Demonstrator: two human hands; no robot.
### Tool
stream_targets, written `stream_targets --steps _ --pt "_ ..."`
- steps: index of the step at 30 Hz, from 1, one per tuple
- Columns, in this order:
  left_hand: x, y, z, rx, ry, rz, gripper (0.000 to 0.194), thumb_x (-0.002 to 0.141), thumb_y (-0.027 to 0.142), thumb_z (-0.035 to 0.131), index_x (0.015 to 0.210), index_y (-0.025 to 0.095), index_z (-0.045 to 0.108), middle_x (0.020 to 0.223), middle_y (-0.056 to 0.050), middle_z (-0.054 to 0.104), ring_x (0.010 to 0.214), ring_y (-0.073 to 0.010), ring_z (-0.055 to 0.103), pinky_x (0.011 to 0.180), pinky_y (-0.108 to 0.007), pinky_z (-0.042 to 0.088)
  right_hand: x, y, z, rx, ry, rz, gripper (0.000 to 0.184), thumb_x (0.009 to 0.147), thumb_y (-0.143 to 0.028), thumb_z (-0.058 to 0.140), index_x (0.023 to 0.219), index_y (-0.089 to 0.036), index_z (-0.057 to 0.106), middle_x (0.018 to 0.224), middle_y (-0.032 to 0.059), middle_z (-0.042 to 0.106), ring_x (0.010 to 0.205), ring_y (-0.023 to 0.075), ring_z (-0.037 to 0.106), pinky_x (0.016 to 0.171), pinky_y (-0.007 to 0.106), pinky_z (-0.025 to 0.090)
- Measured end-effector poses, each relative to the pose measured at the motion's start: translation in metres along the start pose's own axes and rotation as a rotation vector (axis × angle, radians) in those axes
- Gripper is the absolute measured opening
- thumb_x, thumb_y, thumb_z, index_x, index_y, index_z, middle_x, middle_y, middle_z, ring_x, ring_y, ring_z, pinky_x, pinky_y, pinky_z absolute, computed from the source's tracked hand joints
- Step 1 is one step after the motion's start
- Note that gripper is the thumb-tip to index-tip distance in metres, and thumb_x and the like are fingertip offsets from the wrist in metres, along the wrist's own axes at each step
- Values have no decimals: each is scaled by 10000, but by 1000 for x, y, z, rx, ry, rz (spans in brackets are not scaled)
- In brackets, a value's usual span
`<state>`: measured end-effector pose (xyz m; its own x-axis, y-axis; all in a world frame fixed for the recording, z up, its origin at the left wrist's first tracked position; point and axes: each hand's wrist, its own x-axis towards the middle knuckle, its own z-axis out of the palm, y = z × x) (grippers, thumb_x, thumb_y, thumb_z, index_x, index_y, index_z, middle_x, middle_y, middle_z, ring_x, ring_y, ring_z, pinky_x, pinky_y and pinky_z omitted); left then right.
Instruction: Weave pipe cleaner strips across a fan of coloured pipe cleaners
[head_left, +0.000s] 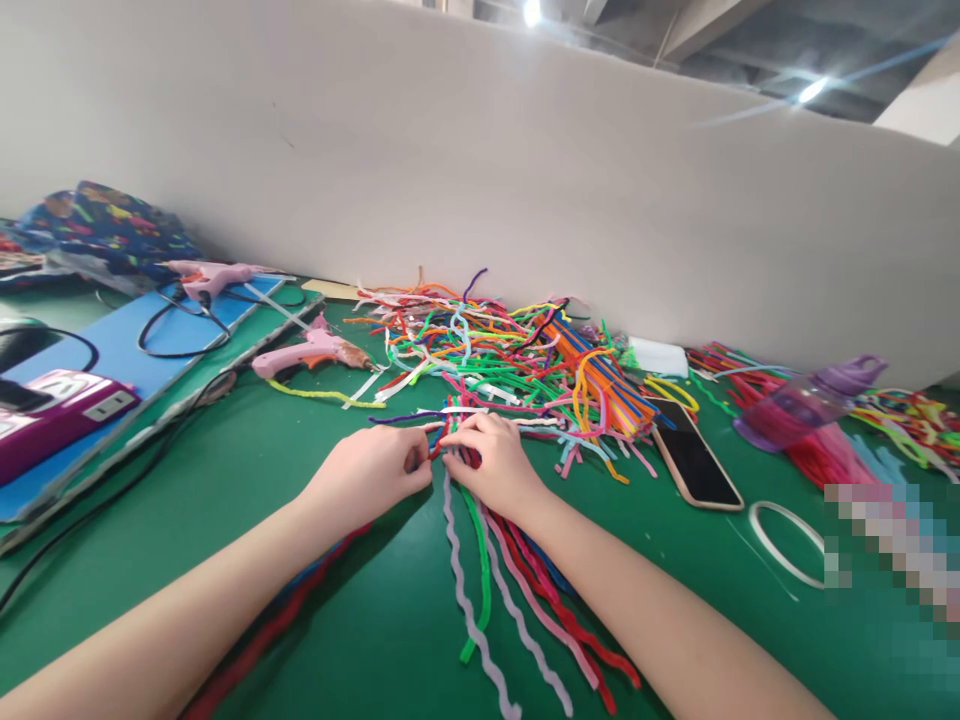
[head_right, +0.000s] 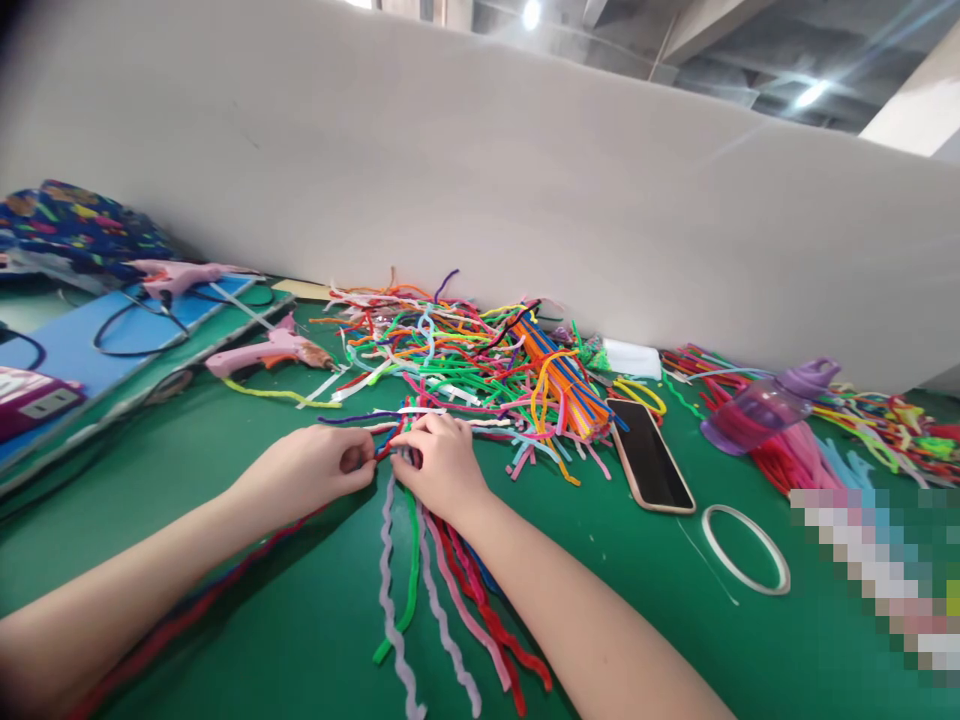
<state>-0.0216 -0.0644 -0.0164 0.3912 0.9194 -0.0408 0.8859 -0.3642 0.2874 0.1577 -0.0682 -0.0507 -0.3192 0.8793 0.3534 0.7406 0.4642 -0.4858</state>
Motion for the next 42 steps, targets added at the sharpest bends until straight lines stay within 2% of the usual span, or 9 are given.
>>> stream_targets --steps 6,16,21,26,33,37,42 --pt "-1 0 -5 45 55 -53 175 745 358 441 700 237 559 662 10 633 599 -171 567 521 -267 279 -1 0 -1 -12 -13 -7 187 813 -265 667 993 -248 710 940 21 617 997 192 534 881 368 319" --pt "2 -3 1 144 32 -59 163 744 343 447 693 242 564 691 5 661 621 -187 597 511 -267 279 -1 -1 -1 -24 -34 -18 140 831 -249 645 958 -257 704 936 14 605 997 186 522 884 362 305" --pt "0 -1 3 141 11 -9 186 781 345 434 727 245 581 708 2 674 636 -190 615 512 -271 288 -1 -3 -3 -8 -17 -12 123 835 -244 633 942 -245 693 944 14 616 1005 183 527 901 354 295" --pt "-3 5 4 218 58 11 246 830 361 409 832 252 630 764 -21 703 682 -211 649 529 -276 315 -2 -4 -5 5 -7 1 101 829 -238 629 921 -230 670 957 11 630 1011 182 527 907 345 288" --pt "-9 11 0 260 29 23 493 893 481 311 687 231 683 701 -85 700 677 -246 662 554 -280 370 -1 -5 -5 8 2 29 50 810 -234 634 854 -210 637 912 8 629 965 184 532 901 346 302" --pt "-10 12 1 241 14 58 495 885 472 329 648 217 681 684 -99 698 660 -237 660 543 -278 340 -1 -5 -4 6 3 28 43 814 -233 631 851 -218 647 900 6 626 966 186 533 902 350 303" --pt "-9 12 3 276 -28 149 469 914 434 292 768 254 700 702 -79 706 657 -233 661 532 -281 314 -2 -3 -4 16 1 13 115 821 -228 642 926 -242 687 900 -3 622 976 176 534 895 343 299"
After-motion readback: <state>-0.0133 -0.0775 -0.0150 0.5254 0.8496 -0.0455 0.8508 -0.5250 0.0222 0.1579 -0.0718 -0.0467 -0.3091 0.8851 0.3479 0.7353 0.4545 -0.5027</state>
